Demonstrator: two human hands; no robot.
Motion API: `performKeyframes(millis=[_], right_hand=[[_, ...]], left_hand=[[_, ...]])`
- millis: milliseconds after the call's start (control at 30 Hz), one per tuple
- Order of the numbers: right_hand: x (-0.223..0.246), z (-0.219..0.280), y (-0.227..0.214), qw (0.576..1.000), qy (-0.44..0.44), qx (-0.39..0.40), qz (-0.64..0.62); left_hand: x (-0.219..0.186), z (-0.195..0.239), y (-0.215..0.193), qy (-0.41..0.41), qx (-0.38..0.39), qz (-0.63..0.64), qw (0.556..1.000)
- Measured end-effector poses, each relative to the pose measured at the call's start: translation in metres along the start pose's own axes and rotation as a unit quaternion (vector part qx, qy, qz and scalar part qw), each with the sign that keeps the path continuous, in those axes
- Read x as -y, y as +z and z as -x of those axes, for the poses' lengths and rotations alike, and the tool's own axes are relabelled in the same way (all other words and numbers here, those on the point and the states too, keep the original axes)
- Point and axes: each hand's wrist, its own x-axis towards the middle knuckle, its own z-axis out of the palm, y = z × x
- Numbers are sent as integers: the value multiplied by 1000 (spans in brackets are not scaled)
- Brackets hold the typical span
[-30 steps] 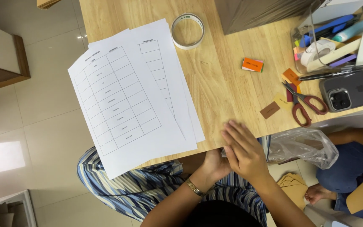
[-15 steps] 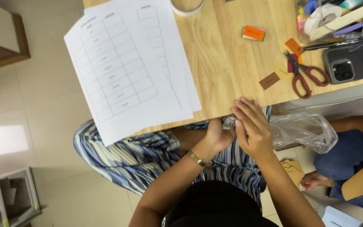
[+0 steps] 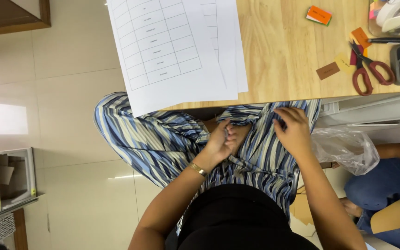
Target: Organizing and attaching colored cardstock samples to a printed reference chart using adhesive.
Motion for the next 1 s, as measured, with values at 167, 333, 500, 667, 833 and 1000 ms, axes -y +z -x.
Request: performKeyframes(millis=[167,333,500,667,833,1000], right_hand=[[10,-10,42,951,-39,186,242],[-15,-6,84,937,-92,174,289],[54,-38,50,965,86,247,32],[99,-40,50,968,-198,149,43],[134,-53,46,954,-255,120,100],[129,-55,51,959,-203,196,15]], left_hand=[[-15,-12,-37,66,2,19,998],[-5,-25,-38,103,-67,-20,992],[17,-72,-52,117,-84,-44,989],[17,-81,-29,96,-16,15,995],[-9,-59,-28,100,-2,24,995],[-23,-16,-25,93,-8,-31,995]])
